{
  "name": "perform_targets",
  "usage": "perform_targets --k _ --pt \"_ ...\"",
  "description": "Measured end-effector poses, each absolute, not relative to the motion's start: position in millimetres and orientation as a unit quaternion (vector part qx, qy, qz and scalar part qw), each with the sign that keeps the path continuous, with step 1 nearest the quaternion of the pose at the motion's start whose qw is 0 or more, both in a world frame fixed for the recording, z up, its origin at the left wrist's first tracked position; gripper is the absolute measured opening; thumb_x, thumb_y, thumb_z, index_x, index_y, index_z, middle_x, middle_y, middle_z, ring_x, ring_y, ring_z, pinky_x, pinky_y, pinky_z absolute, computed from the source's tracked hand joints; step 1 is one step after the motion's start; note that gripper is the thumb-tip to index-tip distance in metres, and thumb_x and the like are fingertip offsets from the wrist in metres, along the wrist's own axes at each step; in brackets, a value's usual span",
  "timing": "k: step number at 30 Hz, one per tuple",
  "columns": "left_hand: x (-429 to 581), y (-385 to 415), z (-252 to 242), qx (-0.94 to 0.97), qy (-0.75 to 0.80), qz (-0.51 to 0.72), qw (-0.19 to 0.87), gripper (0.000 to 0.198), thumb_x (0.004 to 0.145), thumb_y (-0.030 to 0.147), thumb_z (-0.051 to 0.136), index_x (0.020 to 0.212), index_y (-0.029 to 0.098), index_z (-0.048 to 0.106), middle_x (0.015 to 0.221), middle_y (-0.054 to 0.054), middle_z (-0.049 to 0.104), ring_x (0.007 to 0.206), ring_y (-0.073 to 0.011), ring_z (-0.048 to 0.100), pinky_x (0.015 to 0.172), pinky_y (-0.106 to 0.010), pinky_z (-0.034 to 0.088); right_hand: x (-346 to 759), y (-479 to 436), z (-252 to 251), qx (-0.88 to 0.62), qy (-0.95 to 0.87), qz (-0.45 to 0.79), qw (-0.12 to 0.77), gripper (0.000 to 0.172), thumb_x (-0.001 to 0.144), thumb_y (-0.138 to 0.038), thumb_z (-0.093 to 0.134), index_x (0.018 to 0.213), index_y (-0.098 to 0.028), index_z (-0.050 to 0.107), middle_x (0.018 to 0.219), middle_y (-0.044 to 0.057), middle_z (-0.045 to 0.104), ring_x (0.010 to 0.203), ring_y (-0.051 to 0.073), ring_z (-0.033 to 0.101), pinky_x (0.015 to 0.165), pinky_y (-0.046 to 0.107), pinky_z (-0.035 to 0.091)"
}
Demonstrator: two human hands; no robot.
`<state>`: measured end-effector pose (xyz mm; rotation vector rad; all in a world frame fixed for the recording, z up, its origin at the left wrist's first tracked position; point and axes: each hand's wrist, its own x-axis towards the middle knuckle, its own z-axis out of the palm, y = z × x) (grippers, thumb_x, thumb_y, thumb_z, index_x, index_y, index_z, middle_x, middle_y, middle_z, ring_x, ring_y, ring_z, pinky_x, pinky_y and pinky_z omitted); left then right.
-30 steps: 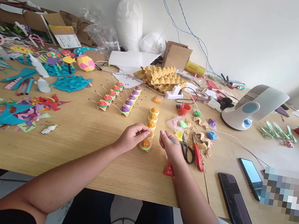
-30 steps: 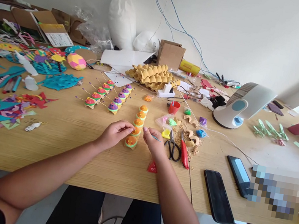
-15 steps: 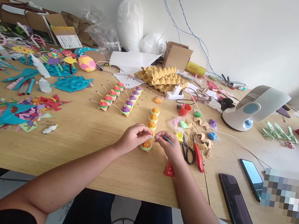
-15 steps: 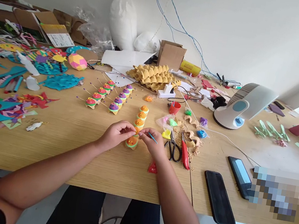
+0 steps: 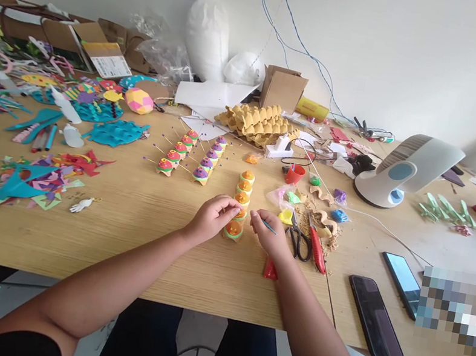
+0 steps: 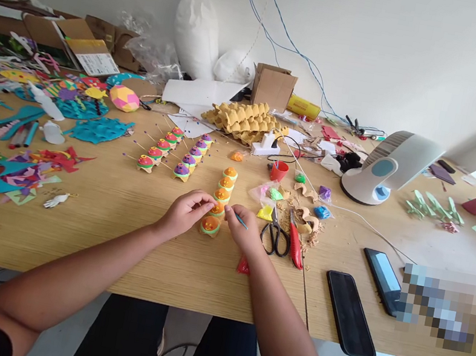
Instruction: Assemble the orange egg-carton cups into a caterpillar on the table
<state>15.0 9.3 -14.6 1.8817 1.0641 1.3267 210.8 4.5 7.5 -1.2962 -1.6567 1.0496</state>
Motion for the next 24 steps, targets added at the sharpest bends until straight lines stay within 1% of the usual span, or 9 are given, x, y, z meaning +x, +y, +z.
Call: perform_targets --k 4,7,10,15,17,21,24 --pt "16 8 -13 0.707 0.401 0.494 0.308 0.021 0.096 0.038 0.06 0.094 0.02 0.069 0.091 -0.004 0.067 0.078 -0.0143 0.061 0.069 -0.025 0.048 212 7 2 -0.501 -0.66 0.405 0.387 0.035 0.087 -0.053 0.063 0.076 -0.019 0.068 0.062 -0.001 0.056 0.058 0.013 0.046 0.057 0.027 0.036" --pt "17 7 -11 0.705 0.397 0.494 0.318 0.02 0.093 0.039 0.064 0.091 0.019 0.068 0.088 -0.004 0.067 0.075 -0.0135 0.06 0.066 -0.025 0.048 213 9 -3 -0.488 -0.676 0.403 0.378 0.033 0.084 -0.052 0.069 0.083 -0.019 0.071 0.064 -0.002 0.057 0.057 0.013 0.045 0.057 0.027 0.035" --pt "17 6 -9 0.703 0.393 0.497 0.322 0.019 0.091 0.038 0.068 0.088 0.019 0.067 0.086 -0.003 0.066 0.071 -0.0124 0.058 0.064 -0.024 0.047 213 10 -7 -0.484 -0.674 0.409 0.378 0.034 0.08 -0.054 0.074 0.081 -0.02 0.071 0.062 -0.003 0.056 0.056 0.012 0.043 0.055 0.026 0.033" --pt "17 6 -9 0.702 0.395 0.493 0.328 0.017 0.089 0.035 0.069 0.087 0.019 0.067 0.085 -0.003 0.067 0.07 -0.0122 0.059 0.063 -0.024 0.047 212 11 -8 -0.485 -0.655 0.429 0.39 0.039 0.075 -0.057 0.078 0.075 -0.021 0.064 0.062 -0.003 0.055 0.054 0.011 0.04 0.052 0.026 0.031" --pt "17 6 -10 0.702 0.396 0.493 0.328 0.016 0.09 0.034 0.068 0.088 0.019 0.068 0.086 -0.003 0.068 0.071 -0.0123 0.059 0.063 -0.024 0.047 212 11 -7 -0.489 -0.661 0.416 0.388 0.041 0.077 -0.059 0.075 0.072 -0.021 0.061 0.06 -0.003 0.053 0.054 0.011 0.04 0.051 0.026 0.03" --pt "17 5 -11 0.698 0.403 0.49 0.331 0.017 0.091 0.035 0.067 0.09 0.018 0.069 0.086 -0.004 0.07 0.069 -0.0122 0.06 0.062 -0.024 0.047 213 9 -3 -0.498 -0.691 0.37 0.372 0.047 0.087 -0.06 0.064 0.063 -0.02 0.054 0.058 -0.002 0.05 0.056 0.012 0.041 0.054 0.026 0.031" --pt "17 6 -14 0.681 0.409 0.499 0.346 0.017 0.09 0.035 0.068 0.091 0.019 0.069 0.085 -0.004 0.072 0.069 -0.0126 0.062 0.062 -0.024 0.048 213 8 -1 -0.496 -0.708 0.353 0.359 0.052 0.09 -0.061 0.059 0.059 -0.021 0.049 0.057 -0.003 0.046 0.056 0.012 0.039 0.055 0.027 0.029"
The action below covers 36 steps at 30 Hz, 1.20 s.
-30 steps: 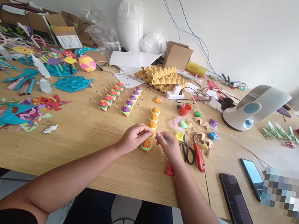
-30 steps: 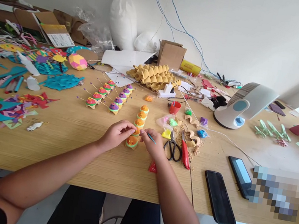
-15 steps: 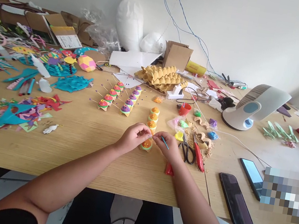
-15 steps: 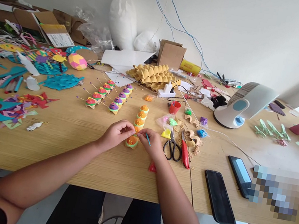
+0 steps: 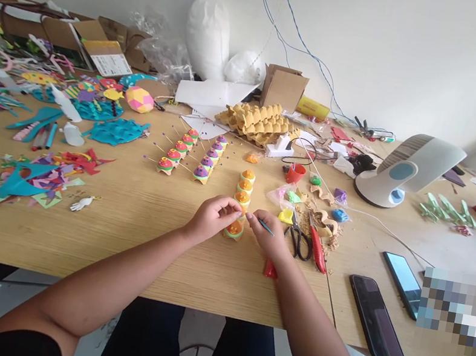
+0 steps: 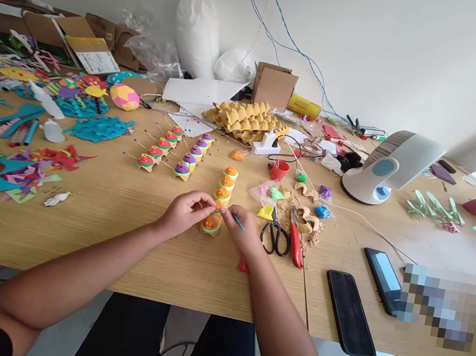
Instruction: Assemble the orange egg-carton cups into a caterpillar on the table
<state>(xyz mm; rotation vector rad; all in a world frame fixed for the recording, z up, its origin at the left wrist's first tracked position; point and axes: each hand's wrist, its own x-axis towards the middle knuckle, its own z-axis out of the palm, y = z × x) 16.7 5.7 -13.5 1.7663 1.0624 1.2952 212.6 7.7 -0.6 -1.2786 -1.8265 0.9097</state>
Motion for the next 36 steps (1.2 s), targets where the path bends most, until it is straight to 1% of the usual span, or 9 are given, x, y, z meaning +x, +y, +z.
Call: perform_targets --k 3,7,11,14,19,23,28,31,36 --pt "16 7 -16 0.664 0.414 0.511 0.356 0.015 0.088 0.033 0.069 0.092 0.018 0.07 0.088 -0.004 0.073 0.071 -0.0129 0.064 0.063 -0.023 0.05 212 8 0 -0.497 -0.701 0.353 0.369 0.05 0.091 -0.06 0.056 0.062 -0.021 0.049 0.058 -0.003 0.044 0.058 0.013 0.039 0.056 0.027 0.03" --pt "15 10 -17 0.657 0.426 0.525 0.333 0.017 0.088 0.032 0.069 0.099 0.019 0.072 0.093 -0.005 0.073 0.075 -0.0132 0.065 0.065 -0.023 0.051 213 9 -2 -0.494 -0.677 0.378 0.393 0.038 0.087 -0.057 0.064 0.076 -0.021 0.059 0.063 -0.002 0.051 0.059 0.013 0.043 0.057 0.027 0.033" --pt "14 13 -16 0.639 0.441 0.538 0.329 0.022 0.088 0.033 0.069 0.104 0.019 0.074 0.097 -0.005 0.074 0.08 -0.0143 0.067 0.073 -0.026 0.054 215 10 -4 -0.49 -0.692 0.371 0.379 0.03 0.088 -0.048 0.065 0.089 -0.019 0.068 0.063 -0.003 0.05 0.057 0.012 0.043 0.056 0.026 0.034" --pt "12 15 -17 0.62 0.454 0.54 0.343 0.025 0.089 0.037 0.067 0.105 0.019 0.075 0.101 -0.007 0.076 0.086 -0.0165 0.069 0.08 -0.028 0.055 216 10 -3 -0.495 -0.709 0.346 0.365 0.028 0.092 -0.043 0.06 0.092 -0.018 0.072 0.064 -0.002 0.053 0.059 0.013 0.045 0.058 0.026 0.036" --pt "11 17 -18 0.615 0.467 0.527 0.354 0.026 0.089 0.039 0.068 0.104 0.019 0.076 0.098 -0.006 0.077 0.085 -0.0177 0.069 0.081 -0.031 0.055 217 12 -4 -0.502 -0.715 0.319 0.368 0.03 0.093 -0.043 0.058 0.09 -0.017 0.073 0.07 0.001 0.061 0.064 0.014 0.051 0.06 0.026 0.039" --pt "12 16 -16 0.614 0.462 0.518 0.376 0.024 0.087 0.04 0.069 0.097 0.018 0.075 0.091 -0.005 0.076 0.081 -0.0168 0.068 0.078 -0.029 0.054 217 14 -7 -0.507 -0.703 0.327 0.376 0.032 0.09 -0.049 0.063 0.084 -0.018 0.07 0.066 0.0 0.059 0.061 0.013 0.049 0.058 0.026 0.037" --pt "13 15 -12 0.618 0.461 0.513 0.377 0.025 0.085 0.042 0.072 0.089 0.018 0.071 0.086 -0.003 0.073 0.076 -0.0155 0.065 0.073 -0.027 0.052 216 16 -10 -0.509 -0.688 0.345 0.385 0.036 0.086 -0.052 0.067 0.075 -0.019 0.06 0.061 -0.003 0.052 0.056 0.011 0.041 0.053 0.025 0.031" --pt "11 15 -12 0.622 0.464 0.513 0.367 0.028 0.085 0.046 0.071 0.086 0.018 0.069 0.082 -0.002 0.071 0.074 -0.0148 0.063 0.071 -0.026 0.05 216 16 -10 -0.512 -0.692 0.333 0.384 0.037 0.087 -0.052 0.066 0.072 -0.02 0.055 0.059 -0.004 0.048 0.055 0.011 0.039 0.053 0.025 0.029" --pt "8 18 -16 0.629 0.464 0.507 0.364 0.033 0.088 0.05 0.066 0.082 0.018 0.067 0.078 -0.001 0.069 0.071 -0.014 0.06 0.069 -0.025 0.048 217 14 -9 -0.512 -0.708 0.318 0.368 0.043 0.092 -0.054 0.059 0.067 -0.02 0.053 0.059 -0.004 0.048 0.057 0.011 0.042 0.056 0.025 0.031"
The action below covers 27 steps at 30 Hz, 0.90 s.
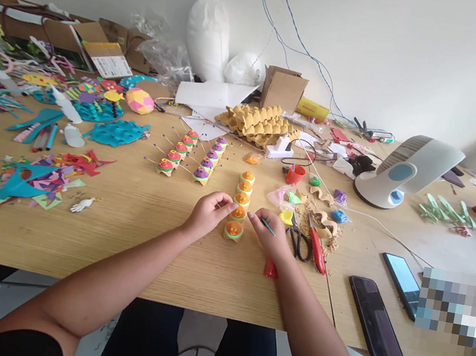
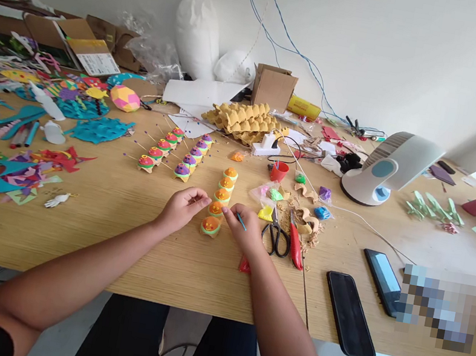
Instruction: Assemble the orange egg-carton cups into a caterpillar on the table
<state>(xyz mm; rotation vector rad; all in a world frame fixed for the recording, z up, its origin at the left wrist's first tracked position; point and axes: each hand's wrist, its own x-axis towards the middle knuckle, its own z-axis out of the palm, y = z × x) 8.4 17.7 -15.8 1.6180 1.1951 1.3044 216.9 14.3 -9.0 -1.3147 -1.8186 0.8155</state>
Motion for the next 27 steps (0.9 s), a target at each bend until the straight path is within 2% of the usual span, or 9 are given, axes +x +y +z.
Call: perform_targets --k 5,14,20,27 --pt "8.6 18.0 -16.9 0.63 0.464 0.503 0.367 0.035 0.09 0.051 0.063 0.085 0.018 0.07 0.08 -0.003 0.071 0.073 -0.0157 0.062 0.07 -0.026 0.049 216.6 13.6 -8.3 -0.514 -0.718 0.312 0.351 0.044 0.093 -0.054 0.055 0.066 -0.019 0.054 0.059 -0.003 0.049 0.058 0.012 0.043 0.056 0.025 0.032" --pt "8.4 16.8 -13.1 0.629 0.456 0.505 0.376 0.038 0.094 0.053 0.058 0.081 0.018 0.066 0.078 -0.002 0.067 0.071 -0.0141 0.06 0.07 -0.025 0.048 217.4 13.7 -7.6 -0.507 -0.735 0.303 0.334 0.038 0.096 -0.048 0.051 0.08 -0.018 0.068 0.069 0.001 0.063 0.065 0.015 0.055 0.062 0.026 0.038" --pt "8.2 17.0 -11.8 0.622 0.468 0.496 0.385 0.039 0.092 0.054 0.06 0.079 0.018 0.064 0.071 0.001 0.061 0.067 -0.0126 0.055 0.066 -0.023 0.045 216.2 13.5 -8.6 -0.513 -0.726 0.308 0.34 0.032 0.092 -0.047 0.059 0.08 -0.018 0.065 0.068 -0.001 0.061 0.062 0.013 0.05 0.059 0.025 0.036" --pt "9.9 15.3 -9.9 0.629 0.465 0.481 0.395 0.035 0.089 0.052 0.065 0.087 0.017 0.07 0.082 -0.003 0.071 0.075 -0.0157 0.063 0.071 -0.026 0.05 217.0 15.1 -9.6 -0.509 -0.724 0.32 0.339 0.028 0.091 -0.045 0.062 0.083 -0.018 0.068 0.067 -0.002 0.058 0.061 0.013 0.05 0.059 0.025 0.036"
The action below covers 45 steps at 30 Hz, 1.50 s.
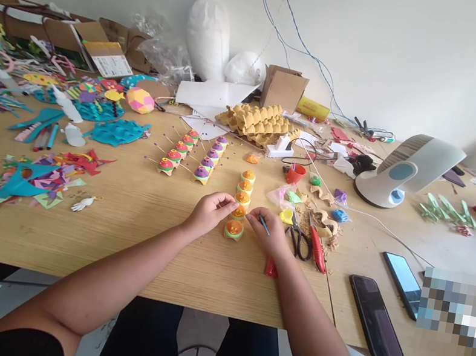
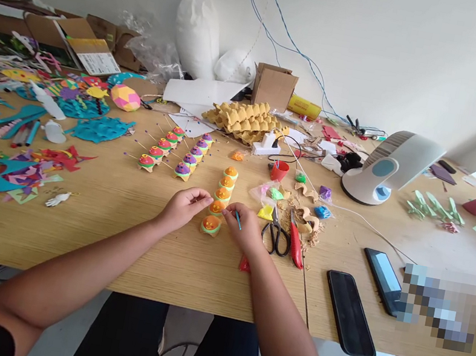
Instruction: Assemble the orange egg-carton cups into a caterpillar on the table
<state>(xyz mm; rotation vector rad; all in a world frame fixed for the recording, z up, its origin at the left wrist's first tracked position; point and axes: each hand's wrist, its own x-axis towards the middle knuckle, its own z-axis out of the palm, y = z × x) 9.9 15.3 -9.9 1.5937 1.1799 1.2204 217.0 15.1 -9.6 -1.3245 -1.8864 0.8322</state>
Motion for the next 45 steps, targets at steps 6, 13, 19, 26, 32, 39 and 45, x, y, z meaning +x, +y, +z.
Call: perform_targets --k 6,13,19,26,32,39,45 --pt "10 15 -9 0.633 0.453 0.471 0.414 0.036 0.09 0.051 0.063 0.092 0.017 0.072 0.087 -0.005 0.075 0.081 -0.0179 0.067 0.076 -0.027 0.053 217 15 -8 -0.506 -0.733 0.306 0.336 0.027 0.092 -0.042 0.06 0.087 -0.018 0.072 0.068 0.0 0.061 0.062 0.014 0.052 0.061 0.026 0.038" --pt "9 16 -8 0.643 0.452 0.463 0.408 0.035 0.091 0.05 0.061 0.091 0.017 0.071 0.085 -0.005 0.073 0.078 -0.017 0.065 0.074 -0.027 0.052 217 15 -8 -0.511 -0.728 0.31 0.336 0.031 0.092 -0.044 0.06 0.084 -0.017 0.073 0.068 0.0 0.064 0.062 0.014 0.053 0.061 0.026 0.038" --pt "4 18 -6 0.658 0.461 0.458 0.38 0.037 0.094 0.052 0.056 0.086 0.018 0.067 0.078 -0.002 0.067 0.073 -0.0157 0.06 0.07 -0.026 0.047 216 15 -7 -0.504 -0.729 0.313 0.342 0.035 0.094 -0.046 0.057 0.083 -0.017 0.072 0.069 0.001 0.066 0.065 0.015 0.056 0.062 0.026 0.039" --pt "1 18 -3 0.709 0.469 0.403 0.337 0.042 0.099 0.05 0.046 0.069 0.02 0.046 0.062 0.004 0.043 0.062 -0.0128 0.041 0.059 -0.025 0.033 216 14 -7 -0.503 -0.731 0.315 0.338 0.034 0.095 -0.047 0.057 0.083 -0.018 0.072 0.071 0.001 0.067 0.065 0.015 0.056 0.063 0.026 0.039" --pt "-1 22 -4 0.713 0.472 0.381 0.353 0.039 0.098 0.05 0.047 0.074 0.02 0.052 0.067 0.003 0.05 0.065 -0.0131 0.047 0.061 -0.024 0.037 216 14 -8 -0.5 -0.732 0.313 0.339 0.032 0.094 -0.045 0.058 0.083 -0.018 0.071 0.071 0.001 0.066 0.065 0.014 0.055 0.063 0.026 0.039" --pt "-4 24 -7 0.69 0.454 0.387 0.411 0.031 0.087 0.049 0.065 0.088 0.018 0.069 0.084 -0.003 0.071 0.074 -0.0156 0.06 0.069 -0.026 0.049 216 14 -8 -0.501 -0.725 0.323 0.345 0.026 0.091 -0.043 0.062 0.087 -0.019 0.071 0.066 -0.002 0.058 0.061 0.013 0.05 0.06 0.025 0.037" --pt "-8 31 -14 0.64 0.468 0.403 0.456 0.031 0.078 0.045 0.075 0.092 0.017 0.074 0.089 -0.006 0.075 0.077 -0.0165 0.067 0.073 -0.029 0.053 216 14 -9 -0.504 -0.723 0.33 0.338 0.025 0.091 -0.041 0.061 0.087 -0.018 0.072 0.069 -0.001 0.06 0.063 0.013 0.051 0.06 0.025 0.036"
